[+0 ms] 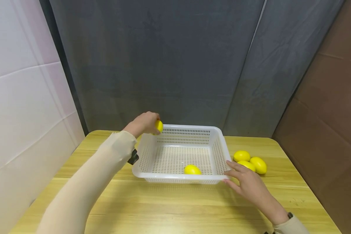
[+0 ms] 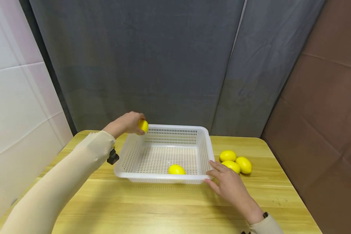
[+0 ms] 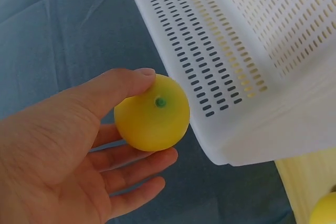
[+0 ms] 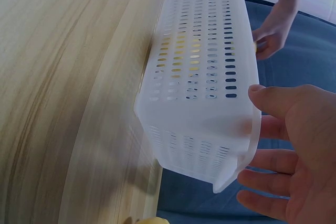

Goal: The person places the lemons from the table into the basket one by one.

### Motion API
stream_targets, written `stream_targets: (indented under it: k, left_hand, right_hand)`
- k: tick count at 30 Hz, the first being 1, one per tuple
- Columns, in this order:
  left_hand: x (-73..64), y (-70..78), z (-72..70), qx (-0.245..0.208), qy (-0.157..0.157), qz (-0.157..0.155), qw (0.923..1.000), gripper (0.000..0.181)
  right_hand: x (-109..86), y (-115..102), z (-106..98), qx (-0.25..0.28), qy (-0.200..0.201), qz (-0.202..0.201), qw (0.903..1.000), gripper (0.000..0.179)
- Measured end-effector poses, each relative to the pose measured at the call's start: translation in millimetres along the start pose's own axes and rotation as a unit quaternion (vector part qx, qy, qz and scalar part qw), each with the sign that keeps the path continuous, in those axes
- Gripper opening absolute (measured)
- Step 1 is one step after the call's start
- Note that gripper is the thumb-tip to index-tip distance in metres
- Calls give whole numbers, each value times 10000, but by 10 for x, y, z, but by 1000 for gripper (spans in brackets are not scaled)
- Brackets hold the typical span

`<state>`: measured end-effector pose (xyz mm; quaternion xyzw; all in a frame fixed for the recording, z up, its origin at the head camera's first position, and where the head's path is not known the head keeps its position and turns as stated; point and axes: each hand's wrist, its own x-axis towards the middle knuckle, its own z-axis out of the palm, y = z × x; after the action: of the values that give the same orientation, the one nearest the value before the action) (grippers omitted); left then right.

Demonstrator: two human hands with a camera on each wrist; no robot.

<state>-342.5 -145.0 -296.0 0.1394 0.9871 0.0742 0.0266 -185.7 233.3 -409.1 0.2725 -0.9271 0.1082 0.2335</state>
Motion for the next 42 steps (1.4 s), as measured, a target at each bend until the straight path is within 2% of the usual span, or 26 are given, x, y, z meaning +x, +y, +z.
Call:
stream_targets:
  k: [7, 16, 24, 36, 42]
  left_hand:
    - [26, 31, 71, 53, -162, 103, 9998, 54]
    - [20, 33, 146, 36, -217, 21, 9998, 56]
    - [25, 1, 178, 185, -258, 34, 9995, 58]
    - [4, -10, 211, 89, -295, -46, 9995, 58]
    - [13, -17, 213, 188, -267, 39, 9995, 57]
  right_hand:
    - [-6, -2, 1, -10, -5, 15, 10000, 27]
    - [-13, -17, 3, 13, 54, -44, 10000, 28]
    - [-10, -26, 1, -4, 48, -18, 10000, 28]
    - [-19, -36, 2, -9, -23, 35, 10000, 28]
    - [-19, -36, -10, -24, 1, 9, 10000, 28]
